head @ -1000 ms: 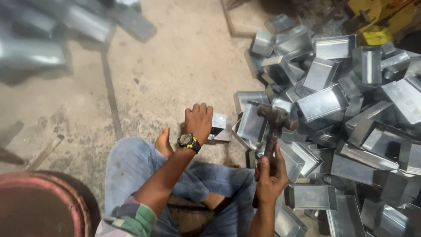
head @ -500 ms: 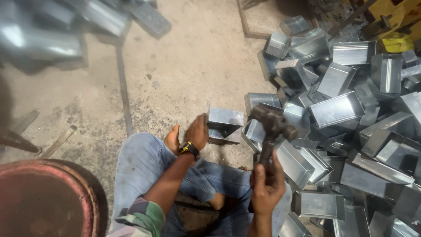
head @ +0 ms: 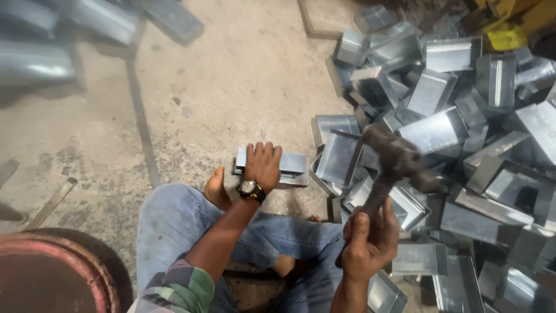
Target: The person uses a hammer to shape metal boxes, striking the edges and seams of small rectangular containers while sitting among a large pile of similar metal parts.
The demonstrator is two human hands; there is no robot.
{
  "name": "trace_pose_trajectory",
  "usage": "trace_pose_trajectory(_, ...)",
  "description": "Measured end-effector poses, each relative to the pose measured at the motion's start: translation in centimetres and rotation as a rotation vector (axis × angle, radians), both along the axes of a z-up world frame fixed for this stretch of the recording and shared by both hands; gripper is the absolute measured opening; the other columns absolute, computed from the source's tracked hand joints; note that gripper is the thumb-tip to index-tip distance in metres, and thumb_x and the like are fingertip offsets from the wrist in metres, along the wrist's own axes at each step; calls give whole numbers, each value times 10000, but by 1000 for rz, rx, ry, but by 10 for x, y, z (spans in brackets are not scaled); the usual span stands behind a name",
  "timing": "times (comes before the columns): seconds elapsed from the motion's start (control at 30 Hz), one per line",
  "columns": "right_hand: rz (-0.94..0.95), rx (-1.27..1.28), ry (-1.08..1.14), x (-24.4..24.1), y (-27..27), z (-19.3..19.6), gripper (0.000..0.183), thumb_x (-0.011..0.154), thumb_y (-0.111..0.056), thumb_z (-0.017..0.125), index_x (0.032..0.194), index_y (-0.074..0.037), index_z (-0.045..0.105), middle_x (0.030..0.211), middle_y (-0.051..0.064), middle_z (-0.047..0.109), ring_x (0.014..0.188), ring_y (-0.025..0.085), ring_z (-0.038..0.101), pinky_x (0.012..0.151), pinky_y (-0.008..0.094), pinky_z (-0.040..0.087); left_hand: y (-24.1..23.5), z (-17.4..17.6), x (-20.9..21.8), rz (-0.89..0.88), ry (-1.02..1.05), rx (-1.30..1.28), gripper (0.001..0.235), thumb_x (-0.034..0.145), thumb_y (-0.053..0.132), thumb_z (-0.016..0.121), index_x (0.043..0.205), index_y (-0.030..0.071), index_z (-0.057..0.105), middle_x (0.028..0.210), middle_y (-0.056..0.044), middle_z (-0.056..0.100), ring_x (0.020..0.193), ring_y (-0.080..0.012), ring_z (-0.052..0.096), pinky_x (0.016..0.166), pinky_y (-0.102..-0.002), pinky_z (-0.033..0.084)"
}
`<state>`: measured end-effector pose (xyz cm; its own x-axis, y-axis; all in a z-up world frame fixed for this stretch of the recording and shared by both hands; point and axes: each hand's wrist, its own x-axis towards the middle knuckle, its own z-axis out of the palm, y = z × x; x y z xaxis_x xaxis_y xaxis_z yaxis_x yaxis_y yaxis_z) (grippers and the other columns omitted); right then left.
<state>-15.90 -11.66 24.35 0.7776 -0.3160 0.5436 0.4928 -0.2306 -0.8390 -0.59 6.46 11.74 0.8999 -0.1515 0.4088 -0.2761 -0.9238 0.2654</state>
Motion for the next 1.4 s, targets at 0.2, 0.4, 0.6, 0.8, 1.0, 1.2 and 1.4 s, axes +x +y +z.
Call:
trace_pose_trajectory(0.2, -236, -458, -125, 45, 8, -67, 398, 1135, 12, 542, 1521, -49, 469, 1345, 288, 592, 1125, 438, 638, 924, 452, 556, 5, -5, 3, -30, -14, 59, 129, 818, 112, 615, 948, 114, 615, 923, -92, 603, 925, -291, 567, 928, -486, 402)
trace_pose_trajectory(0.4, -283, -406, 818, 31, -9, -69, 511, 972, -150, 655, 1476, -154, 574, 953, 195, 762, 739, 230, 713, 730, 371, 553, -1, -1, 6, -12, -80, 54, 144, 768, 112, 629, 910, 118, 606, 896, -100, 602, 915, -307, 574, 877, -485, 410)
trace_pose_trajectory(0.6, -228, -104, 365, 11, -9, -75, 466, 994, -124, 614, 1453, -75, 546, 1118, 157, 741, 792, 297, 697, 717, 364, 572, -1, -1, 5, -31, -17, 55, 281, 671, 137, 685, 941, 104, 614, 925, -117, 617, 942, -323, 578, 868, -489, 409)
trace_pose_trajectory(0.8, -87, -323, 501, 44, -11, -132, 470, 973, -141, 603, 1440, -98, 565, 1264, 193, 699, 1138, 341, 711, 938, 376, 544, -2, 9, 2, -28, 41, 75, 330, 655, 143, 716, 967, 109, 613, 951, -117, 624, 975, -325, 581, 885, -488, 407)
trace_pose_trajectory(1.0, -167, -388, 562, 40, -55, -210, 434, 955, -150, 625, 1385, -101, 597, 1261, 226, 678, 1134, 389, 657, 938, 450, 515, 1, -29, 25, -78, 403, 273, 672, 714, 219, 767, 1319, 66, 518, 1149, -225, 610, 1046, -419, 608, 887, -623, 452)
trace_pose_trajectory(1.2, -231, -298, 777, 59, -70, -251, 463, 930, -229, 652, 1389, -208, 593, 1179, 217, 706, 1060, 410, 684, 891, 489, 521, 32, -94, 40, -10, 706, -104, 665, 784, 583, 828, 1010, -34, 723, 957, -269, 682, 911, -399, 680, 818, -471, 573)
trace_pose_trajectory(1.4, -307, -384, 830, 56, -75, -252, 476, 933, -299, 696, 1387, -181, 624, 1224, 236, 706, 1132, 431, 666, 960, 482, 508, 105, -90, 29, 162, 1042, -1515, 514, 882, 474, 772, 1136, 35, 694, 1049, -117, 598, 847, -261, 529, 643, -380, 434)
